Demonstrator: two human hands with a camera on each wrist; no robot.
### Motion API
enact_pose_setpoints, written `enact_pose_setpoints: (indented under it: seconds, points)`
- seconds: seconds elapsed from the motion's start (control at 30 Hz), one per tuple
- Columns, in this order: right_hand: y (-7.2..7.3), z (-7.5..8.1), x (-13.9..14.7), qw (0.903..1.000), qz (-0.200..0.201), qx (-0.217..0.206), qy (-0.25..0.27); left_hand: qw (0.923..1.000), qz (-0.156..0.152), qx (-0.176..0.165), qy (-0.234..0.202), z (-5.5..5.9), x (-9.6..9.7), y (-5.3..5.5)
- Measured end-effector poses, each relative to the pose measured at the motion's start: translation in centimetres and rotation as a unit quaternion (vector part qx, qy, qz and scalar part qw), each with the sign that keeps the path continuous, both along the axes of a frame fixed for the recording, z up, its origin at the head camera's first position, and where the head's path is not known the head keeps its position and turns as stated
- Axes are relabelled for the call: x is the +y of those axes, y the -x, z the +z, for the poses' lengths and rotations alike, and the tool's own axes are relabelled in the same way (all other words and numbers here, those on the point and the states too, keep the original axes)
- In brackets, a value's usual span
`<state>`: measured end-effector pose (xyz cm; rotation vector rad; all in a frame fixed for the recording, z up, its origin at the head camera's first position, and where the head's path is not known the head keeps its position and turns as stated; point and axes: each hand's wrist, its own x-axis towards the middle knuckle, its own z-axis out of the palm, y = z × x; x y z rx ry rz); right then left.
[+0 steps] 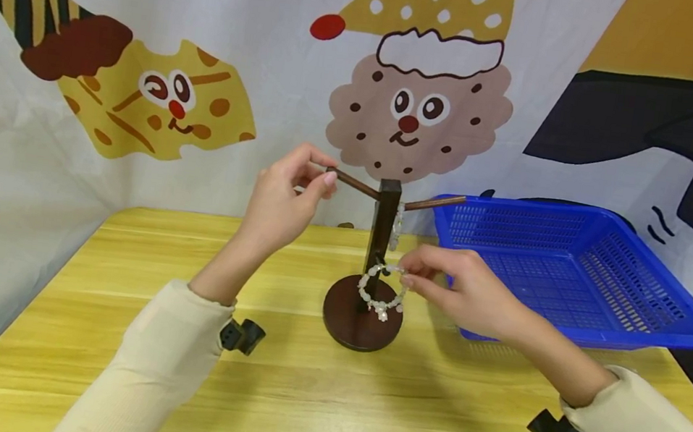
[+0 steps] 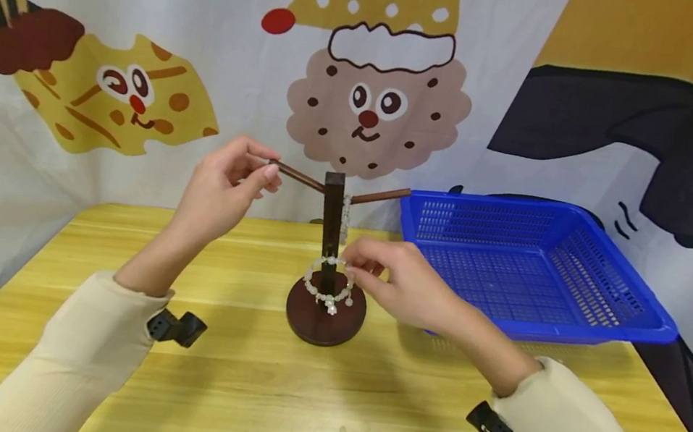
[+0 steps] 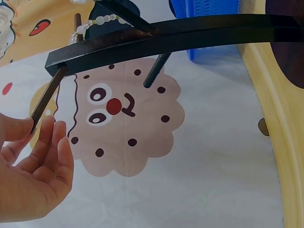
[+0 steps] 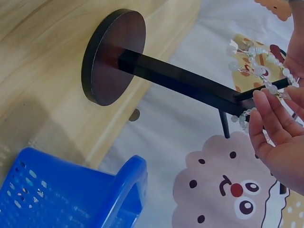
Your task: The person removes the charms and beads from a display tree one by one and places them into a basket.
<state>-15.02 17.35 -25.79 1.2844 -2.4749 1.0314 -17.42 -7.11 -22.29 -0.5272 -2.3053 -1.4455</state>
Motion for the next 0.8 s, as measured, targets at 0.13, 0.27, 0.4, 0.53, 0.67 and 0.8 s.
enact_pose_setpoints:
  seconds: [0.13,0.27,0.4,0.53,0.67,0.8]
  points:
    - [-0.2,0.1,0.3,0.9998,0.016,0.007,-0.004,1.0,0.0,0.001,0.002,0.0,0.0,0.0]
    - [-0.3,0.2,0.4,0.9995,0.027,0.017,-0.003,1.0,0.0,-0.002,-0.001,0.0,0.0,0.1]
    - [-0.3,0.2,0.6,0.9995,0.025,0.021,-0.004,1.0,-0.001,-0.005,-0.005,0.0,0.0,0.1]
    - [-0.4,0.2,0.9,0.9997,0.019,0.015,-0.006,1.0,-0.003,-0.006,-0.006,0.0,0.0,0.0]
    - [-0.4,0.3,1.5,0.9998,0.012,0.016,-0.005,1.0,-0.003,-0.005,-0.005,0.0,0.0,0.0]
    - [-0.4,0.3,2.2,0.9997,-0.001,0.023,-0.005,1.0,-0.002,-0.002,-0.002,0.0,0.0,0.0]
